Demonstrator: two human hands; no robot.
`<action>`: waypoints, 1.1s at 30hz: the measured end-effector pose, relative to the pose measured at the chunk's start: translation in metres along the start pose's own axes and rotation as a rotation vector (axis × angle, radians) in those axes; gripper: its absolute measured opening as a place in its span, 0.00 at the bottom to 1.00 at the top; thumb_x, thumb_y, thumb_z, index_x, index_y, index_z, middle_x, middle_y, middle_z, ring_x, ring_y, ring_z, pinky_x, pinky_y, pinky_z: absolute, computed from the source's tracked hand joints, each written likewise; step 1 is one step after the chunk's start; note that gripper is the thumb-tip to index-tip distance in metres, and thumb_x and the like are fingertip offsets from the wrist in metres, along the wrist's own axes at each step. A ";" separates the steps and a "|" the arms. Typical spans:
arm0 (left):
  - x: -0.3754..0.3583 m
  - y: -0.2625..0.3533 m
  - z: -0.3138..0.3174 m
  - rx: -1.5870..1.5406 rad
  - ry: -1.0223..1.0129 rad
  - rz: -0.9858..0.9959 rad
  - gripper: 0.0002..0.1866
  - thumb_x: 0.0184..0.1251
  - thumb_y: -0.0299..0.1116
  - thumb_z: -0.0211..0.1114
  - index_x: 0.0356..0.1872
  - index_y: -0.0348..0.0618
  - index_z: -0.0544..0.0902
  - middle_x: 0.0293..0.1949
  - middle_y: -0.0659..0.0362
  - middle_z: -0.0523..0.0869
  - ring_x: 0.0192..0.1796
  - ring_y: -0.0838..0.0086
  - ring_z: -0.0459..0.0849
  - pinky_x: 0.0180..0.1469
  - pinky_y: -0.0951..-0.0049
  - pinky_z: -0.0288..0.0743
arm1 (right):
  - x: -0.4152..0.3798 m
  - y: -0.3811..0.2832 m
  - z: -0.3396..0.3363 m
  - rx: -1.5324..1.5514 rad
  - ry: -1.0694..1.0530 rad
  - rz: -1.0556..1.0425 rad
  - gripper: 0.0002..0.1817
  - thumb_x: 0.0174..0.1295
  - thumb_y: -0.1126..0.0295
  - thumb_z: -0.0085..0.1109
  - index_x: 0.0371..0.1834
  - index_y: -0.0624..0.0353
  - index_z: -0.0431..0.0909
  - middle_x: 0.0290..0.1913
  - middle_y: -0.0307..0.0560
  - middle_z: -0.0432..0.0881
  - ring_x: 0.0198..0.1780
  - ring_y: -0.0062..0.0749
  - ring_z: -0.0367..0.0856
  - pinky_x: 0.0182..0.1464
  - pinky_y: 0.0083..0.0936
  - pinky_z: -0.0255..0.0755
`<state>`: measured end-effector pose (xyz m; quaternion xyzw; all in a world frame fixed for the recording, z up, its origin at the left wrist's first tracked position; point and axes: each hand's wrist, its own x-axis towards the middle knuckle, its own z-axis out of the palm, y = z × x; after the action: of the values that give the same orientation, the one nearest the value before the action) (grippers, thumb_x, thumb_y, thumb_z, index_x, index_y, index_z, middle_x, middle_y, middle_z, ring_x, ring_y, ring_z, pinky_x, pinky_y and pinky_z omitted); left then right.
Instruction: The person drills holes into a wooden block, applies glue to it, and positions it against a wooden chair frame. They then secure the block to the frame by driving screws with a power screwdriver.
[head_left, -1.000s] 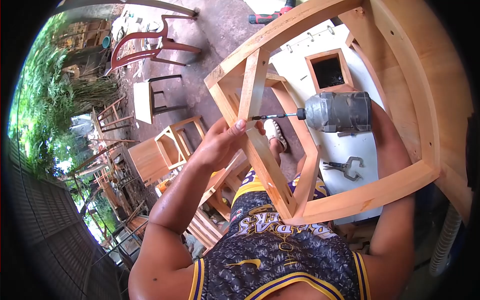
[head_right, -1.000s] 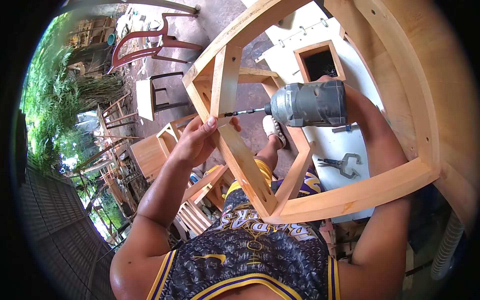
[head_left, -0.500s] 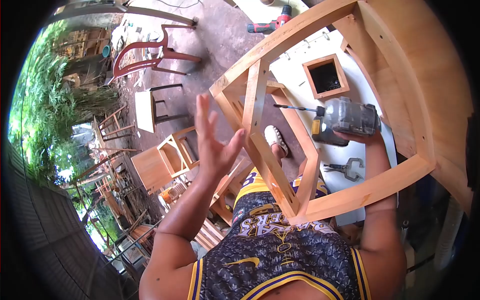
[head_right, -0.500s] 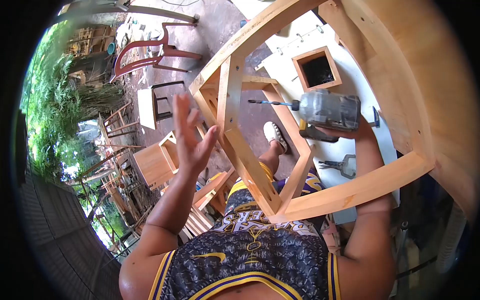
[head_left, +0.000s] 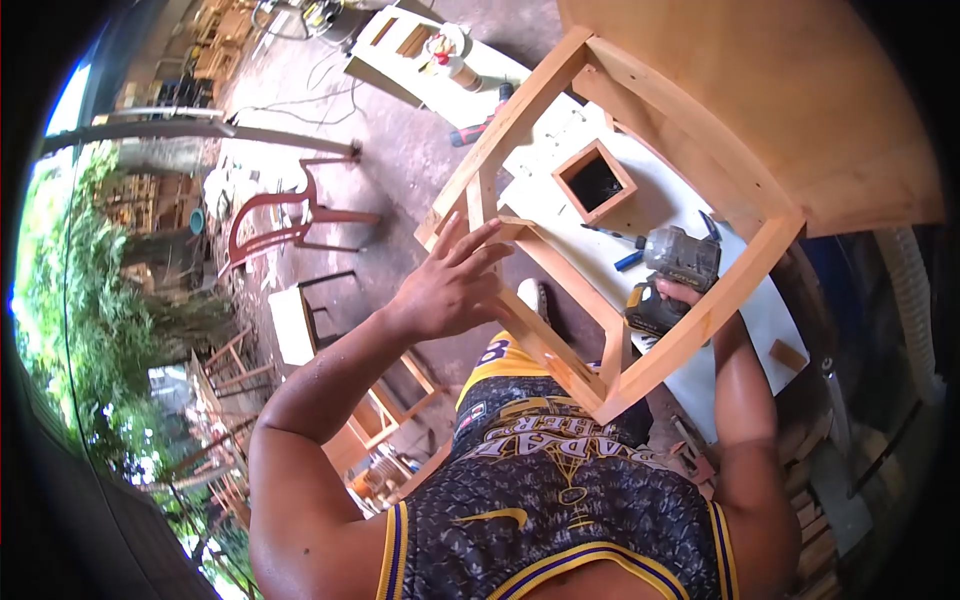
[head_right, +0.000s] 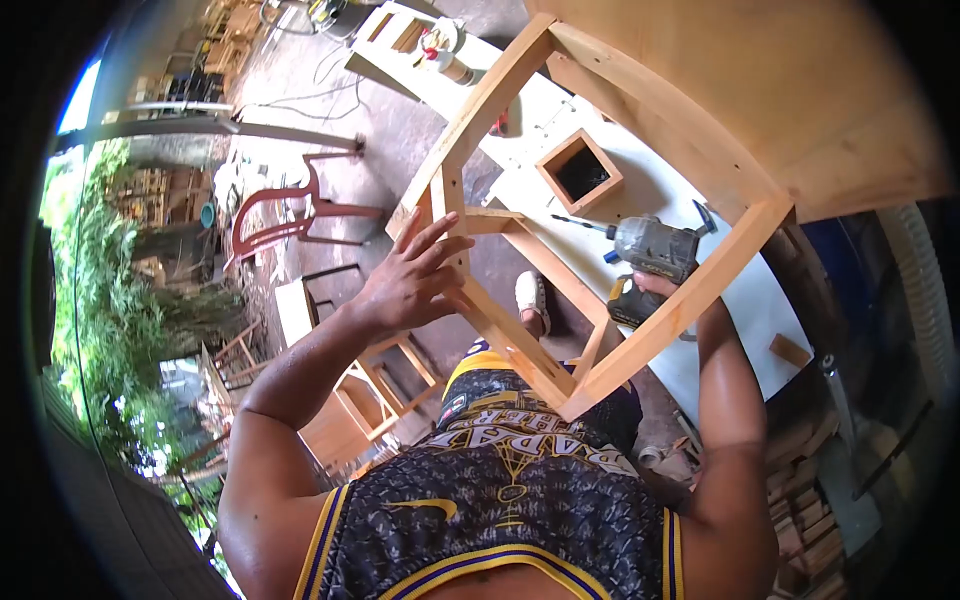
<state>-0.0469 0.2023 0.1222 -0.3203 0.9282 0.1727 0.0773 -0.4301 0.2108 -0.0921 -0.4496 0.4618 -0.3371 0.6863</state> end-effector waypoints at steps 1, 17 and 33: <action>-0.002 0.000 -0.009 -0.001 0.087 0.030 0.18 0.51 0.42 0.75 0.37 0.44 0.81 0.59 0.51 0.74 0.74 0.54 0.58 0.73 0.42 0.49 | -0.020 0.010 -0.003 0.008 0.038 0.016 0.22 0.55 0.70 0.69 0.53 0.56 0.75 0.41 0.39 0.80 0.43 0.25 0.79 0.46 0.27 0.75; 0.062 -0.122 0.023 -1.468 0.167 -0.371 0.19 0.75 0.41 0.56 0.49 0.33 0.80 0.40 0.60 0.84 0.41 0.79 0.80 0.46 0.77 0.75 | -0.148 0.032 0.089 0.041 1.002 0.010 0.12 0.67 0.61 0.54 0.44 0.57 0.76 0.30 0.35 0.77 0.27 0.20 0.75 0.30 0.21 0.70; 0.031 -0.113 0.037 -1.304 0.362 -0.237 0.16 0.75 0.35 0.54 0.55 0.32 0.73 0.38 0.56 0.81 0.40 0.77 0.77 0.45 0.72 0.74 | -0.253 0.028 0.127 -0.060 1.449 0.114 0.05 0.64 0.71 0.60 0.42 0.56 0.77 0.30 0.34 0.74 0.31 0.19 0.71 0.36 0.21 0.67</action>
<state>-0.0002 0.1152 0.0494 -0.4246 0.5917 0.6301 -0.2694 -0.3978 0.4823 -0.0126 -0.1074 0.8321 -0.5012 0.2120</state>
